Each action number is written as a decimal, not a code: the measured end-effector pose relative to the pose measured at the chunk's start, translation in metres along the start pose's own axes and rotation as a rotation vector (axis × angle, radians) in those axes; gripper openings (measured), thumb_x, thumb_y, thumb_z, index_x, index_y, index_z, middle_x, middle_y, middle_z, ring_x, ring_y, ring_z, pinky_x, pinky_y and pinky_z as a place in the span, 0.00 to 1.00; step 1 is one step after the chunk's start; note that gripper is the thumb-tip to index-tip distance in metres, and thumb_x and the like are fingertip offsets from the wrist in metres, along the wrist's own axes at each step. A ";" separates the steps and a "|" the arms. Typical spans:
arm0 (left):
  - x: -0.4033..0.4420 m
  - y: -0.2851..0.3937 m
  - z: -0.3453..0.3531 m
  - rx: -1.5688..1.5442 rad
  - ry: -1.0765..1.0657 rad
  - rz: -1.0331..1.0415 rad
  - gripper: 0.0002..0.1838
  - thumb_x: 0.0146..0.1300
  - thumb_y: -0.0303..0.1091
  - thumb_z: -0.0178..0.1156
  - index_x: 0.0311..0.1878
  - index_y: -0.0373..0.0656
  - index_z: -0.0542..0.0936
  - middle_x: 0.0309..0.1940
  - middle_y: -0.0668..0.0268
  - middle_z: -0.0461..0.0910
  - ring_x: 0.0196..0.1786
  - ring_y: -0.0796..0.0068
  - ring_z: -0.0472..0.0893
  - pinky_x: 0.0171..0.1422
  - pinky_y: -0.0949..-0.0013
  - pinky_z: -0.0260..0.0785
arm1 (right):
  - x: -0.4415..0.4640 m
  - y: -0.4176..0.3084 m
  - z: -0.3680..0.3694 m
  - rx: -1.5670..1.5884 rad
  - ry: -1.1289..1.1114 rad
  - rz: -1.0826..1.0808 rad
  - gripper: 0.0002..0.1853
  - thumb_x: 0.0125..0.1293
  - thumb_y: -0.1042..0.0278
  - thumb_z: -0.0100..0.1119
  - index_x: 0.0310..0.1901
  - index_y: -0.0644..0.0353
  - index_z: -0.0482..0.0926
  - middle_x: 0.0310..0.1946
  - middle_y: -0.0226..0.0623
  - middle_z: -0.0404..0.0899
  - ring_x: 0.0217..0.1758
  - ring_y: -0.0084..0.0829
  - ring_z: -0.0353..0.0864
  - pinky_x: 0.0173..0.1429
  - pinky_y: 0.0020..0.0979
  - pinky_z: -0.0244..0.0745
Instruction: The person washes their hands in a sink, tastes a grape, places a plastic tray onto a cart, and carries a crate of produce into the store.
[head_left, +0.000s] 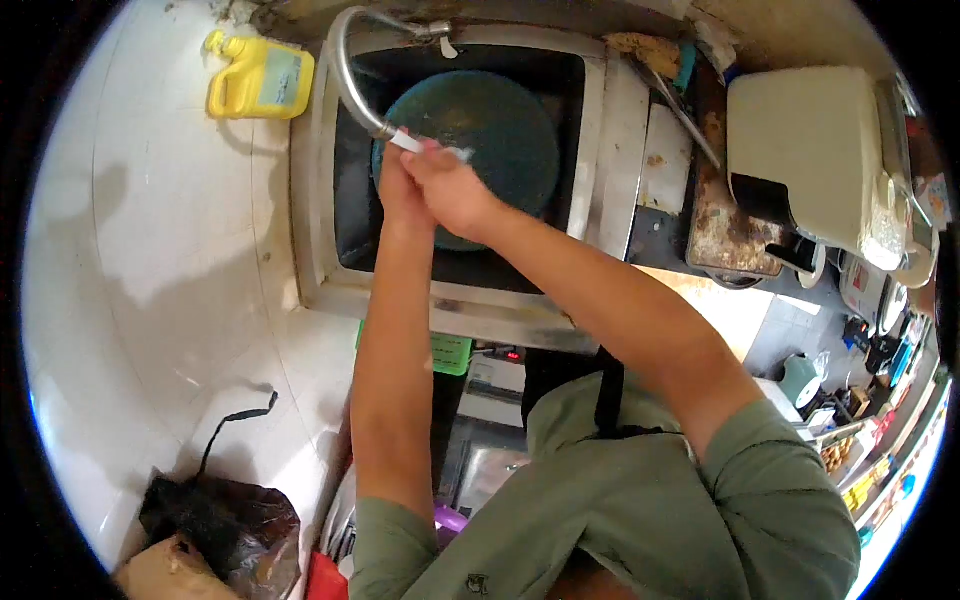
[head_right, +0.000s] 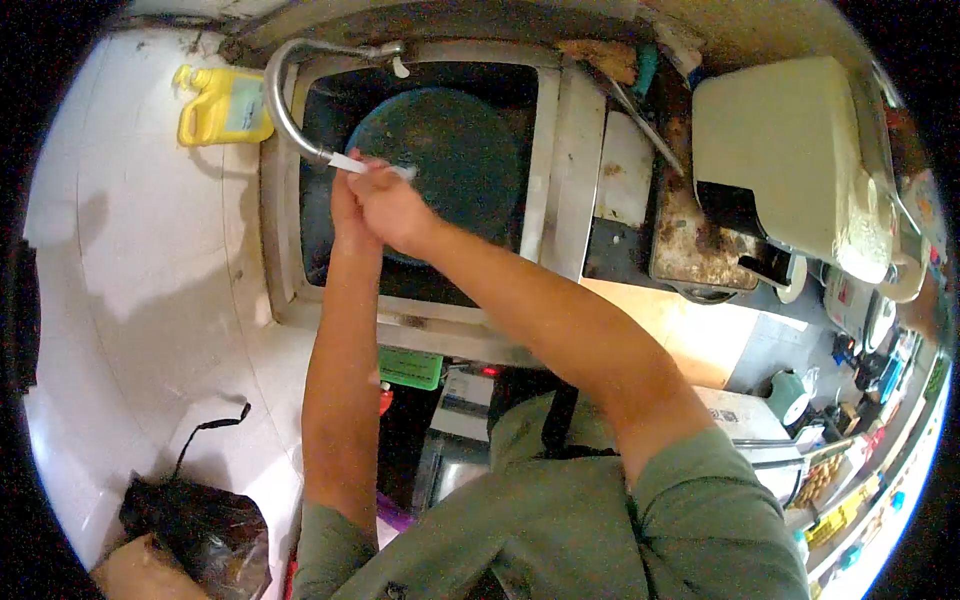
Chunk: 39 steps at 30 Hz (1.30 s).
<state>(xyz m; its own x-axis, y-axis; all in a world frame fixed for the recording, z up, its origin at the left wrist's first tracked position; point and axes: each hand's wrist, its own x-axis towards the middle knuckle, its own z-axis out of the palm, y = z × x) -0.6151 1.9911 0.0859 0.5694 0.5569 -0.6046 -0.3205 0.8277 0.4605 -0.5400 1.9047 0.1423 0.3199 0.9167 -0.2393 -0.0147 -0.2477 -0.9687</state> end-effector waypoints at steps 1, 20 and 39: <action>0.007 -0.004 -0.013 0.015 -0.019 0.032 0.21 0.71 0.53 0.47 0.43 0.41 0.72 0.32 0.59 0.78 0.34 0.60 0.78 0.42 0.58 0.74 | 0.001 0.004 0.006 -0.115 0.056 -0.069 0.17 0.75 0.64 0.38 0.52 0.68 0.72 0.50 0.49 0.75 0.56 0.50 0.71 0.63 0.37 0.64; -0.044 0.000 0.059 -0.138 -0.002 0.260 0.17 0.74 0.51 0.44 0.45 0.48 0.72 0.38 0.64 0.77 0.37 0.64 0.77 0.43 0.61 0.73 | 0.056 -0.026 0.014 -0.174 -0.068 0.174 0.28 0.68 0.38 0.41 0.44 0.51 0.84 0.36 0.40 0.86 0.44 0.47 0.85 0.56 0.40 0.76; -0.015 -0.002 0.081 0.195 -0.002 0.105 0.17 0.70 0.39 0.53 0.55 0.35 0.73 0.51 0.58 0.78 0.59 0.64 0.75 0.68 0.59 0.64 | 0.098 0.016 -0.065 -0.127 0.774 0.081 0.18 0.65 0.54 0.58 0.38 0.65 0.77 0.32 0.55 0.82 0.41 0.54 0.82 0.48 0.49 0.75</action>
<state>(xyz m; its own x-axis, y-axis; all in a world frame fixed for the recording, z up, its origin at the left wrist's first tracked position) -0.5617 1.9750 0.1469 0.5425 0.6390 -0.5452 -0.2258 0.7361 0.6381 -0.4472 1.9699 0.1074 0.8916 0.4270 -0.1504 0.0267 -0.3812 -0.9241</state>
